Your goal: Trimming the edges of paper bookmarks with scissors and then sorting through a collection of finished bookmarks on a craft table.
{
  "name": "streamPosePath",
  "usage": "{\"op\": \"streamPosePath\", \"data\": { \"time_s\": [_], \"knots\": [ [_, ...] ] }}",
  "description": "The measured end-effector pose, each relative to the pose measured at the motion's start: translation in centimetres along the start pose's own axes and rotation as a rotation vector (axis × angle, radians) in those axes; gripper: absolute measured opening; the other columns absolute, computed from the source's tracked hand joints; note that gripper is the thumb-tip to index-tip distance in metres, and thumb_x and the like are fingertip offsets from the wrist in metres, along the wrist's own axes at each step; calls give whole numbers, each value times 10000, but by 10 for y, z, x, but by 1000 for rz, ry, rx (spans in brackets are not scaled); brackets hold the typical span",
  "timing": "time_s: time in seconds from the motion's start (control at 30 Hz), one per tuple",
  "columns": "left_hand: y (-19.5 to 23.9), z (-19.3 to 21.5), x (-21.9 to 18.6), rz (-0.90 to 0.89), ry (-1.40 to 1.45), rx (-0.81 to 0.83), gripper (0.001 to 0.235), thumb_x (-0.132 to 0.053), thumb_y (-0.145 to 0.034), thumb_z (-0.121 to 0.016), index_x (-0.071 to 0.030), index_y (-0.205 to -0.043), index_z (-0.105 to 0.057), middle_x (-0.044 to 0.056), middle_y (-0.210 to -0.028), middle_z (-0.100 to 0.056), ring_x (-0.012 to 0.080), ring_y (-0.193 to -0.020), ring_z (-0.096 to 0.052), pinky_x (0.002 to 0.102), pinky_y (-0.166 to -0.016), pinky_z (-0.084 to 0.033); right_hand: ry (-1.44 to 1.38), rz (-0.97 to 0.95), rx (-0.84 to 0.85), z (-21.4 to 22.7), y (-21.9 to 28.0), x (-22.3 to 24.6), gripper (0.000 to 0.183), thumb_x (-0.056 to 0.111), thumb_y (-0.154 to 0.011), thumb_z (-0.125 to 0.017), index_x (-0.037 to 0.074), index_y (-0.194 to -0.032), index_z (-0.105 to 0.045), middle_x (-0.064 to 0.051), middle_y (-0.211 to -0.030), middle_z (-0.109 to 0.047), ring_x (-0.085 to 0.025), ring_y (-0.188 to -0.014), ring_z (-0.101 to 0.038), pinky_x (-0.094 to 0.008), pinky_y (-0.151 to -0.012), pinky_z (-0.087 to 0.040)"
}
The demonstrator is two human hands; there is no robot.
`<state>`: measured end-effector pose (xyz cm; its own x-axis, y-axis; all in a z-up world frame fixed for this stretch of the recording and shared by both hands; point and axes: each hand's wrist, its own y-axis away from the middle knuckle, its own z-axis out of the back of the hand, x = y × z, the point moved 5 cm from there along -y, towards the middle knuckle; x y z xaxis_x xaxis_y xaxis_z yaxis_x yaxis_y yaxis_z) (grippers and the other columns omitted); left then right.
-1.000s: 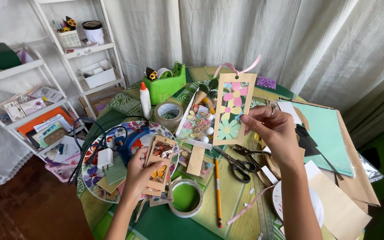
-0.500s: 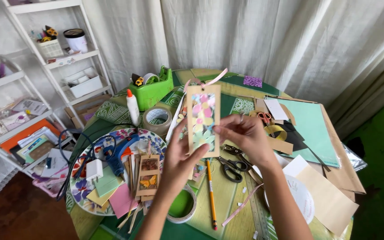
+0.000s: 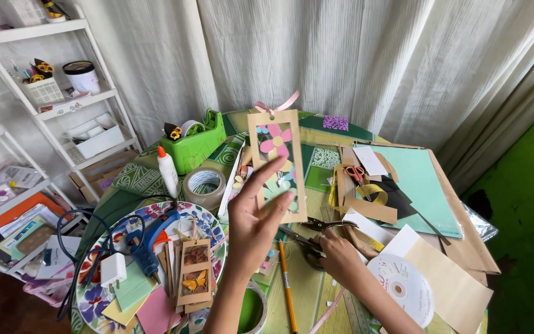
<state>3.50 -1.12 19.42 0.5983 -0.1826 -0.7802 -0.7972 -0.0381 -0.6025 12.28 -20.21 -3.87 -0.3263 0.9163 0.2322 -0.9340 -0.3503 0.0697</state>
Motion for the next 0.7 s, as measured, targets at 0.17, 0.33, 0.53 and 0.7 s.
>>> {"op": "streamPosePath", "data": {
  "time_s": [0.17,0.33,0.53,0.7],
  "knots": [
    [9,-3,-28,-40,-41,45,482,-39,-834,-621,-40,-1298,-490,130,-1366,-517,219,-1295,-481,312,-1041,-455,71,42,-71,2,-4,-1,590,39,-680,-612,154,-1255,-546,-41,-931,-670,-212,-758,-631,-328,-722,-486],
    [14,-1,-46,-87,-120,50,557,-12,-780,-678,-33,-1305,-490,112,-1342,-546,195,-1289,-487,304,-1101,-375,-214,27,-23,49,28,26,395,41,-645,-607,167,-1018,-635,17,-642,-595,-150,-551,-469,-293,-532,-341],
    [17,0,-55,-112,-133,71,583,14,-774,-689,-37,-1314,-476,120,-1365,-526,192,-1301,-478,278,-1085,-401,-517,-54,182,100,71,48,341,129,-708,-780,174,-1034,-690,11,-901,-789,-110,-832,-761,-235,-773,-636],
    [18,0,-55,-183,-232,76,560,29,-783,-683,-57,-1302,-491,110,-1342,-546,205,-1279,-510,302,-1093,-409,-1241,277,102,103,71,56,328,-44,-764,-676,14,-1068,-567,-124,-991,-668,-215,-811,-721,-305,-711,-628]
  ]
}}
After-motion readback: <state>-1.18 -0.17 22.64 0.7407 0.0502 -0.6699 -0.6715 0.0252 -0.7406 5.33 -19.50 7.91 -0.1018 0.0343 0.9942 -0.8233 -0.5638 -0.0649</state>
